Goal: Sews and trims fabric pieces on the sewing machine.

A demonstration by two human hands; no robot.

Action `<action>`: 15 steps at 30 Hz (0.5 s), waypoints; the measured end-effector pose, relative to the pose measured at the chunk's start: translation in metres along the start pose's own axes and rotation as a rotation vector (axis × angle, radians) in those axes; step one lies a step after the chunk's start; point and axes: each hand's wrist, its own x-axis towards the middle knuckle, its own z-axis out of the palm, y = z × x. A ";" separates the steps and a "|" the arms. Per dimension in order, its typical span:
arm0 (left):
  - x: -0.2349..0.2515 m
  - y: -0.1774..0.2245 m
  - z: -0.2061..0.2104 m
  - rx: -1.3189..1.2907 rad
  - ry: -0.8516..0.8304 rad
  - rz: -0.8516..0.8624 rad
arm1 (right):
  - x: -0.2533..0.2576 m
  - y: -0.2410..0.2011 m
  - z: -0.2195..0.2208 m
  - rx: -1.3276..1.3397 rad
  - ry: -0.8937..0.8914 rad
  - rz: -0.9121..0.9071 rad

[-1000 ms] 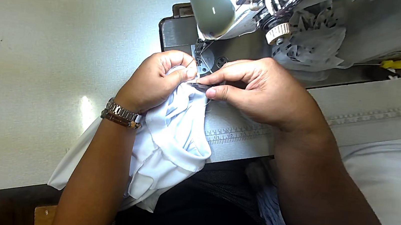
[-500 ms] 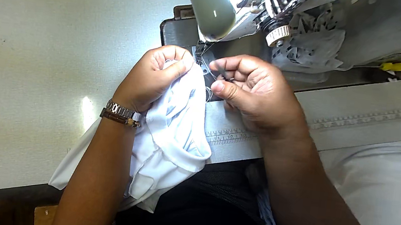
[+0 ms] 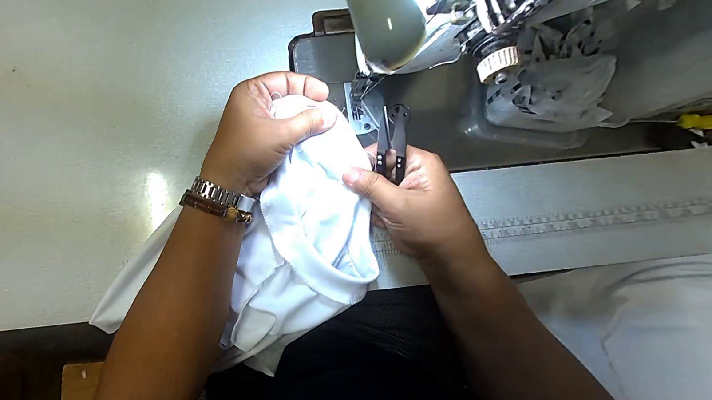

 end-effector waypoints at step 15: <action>0.003 -0.002 0.000 0.027 -0.068 0.067 | 0.003 -0.001 -0.002 0.063 -0.003 0.083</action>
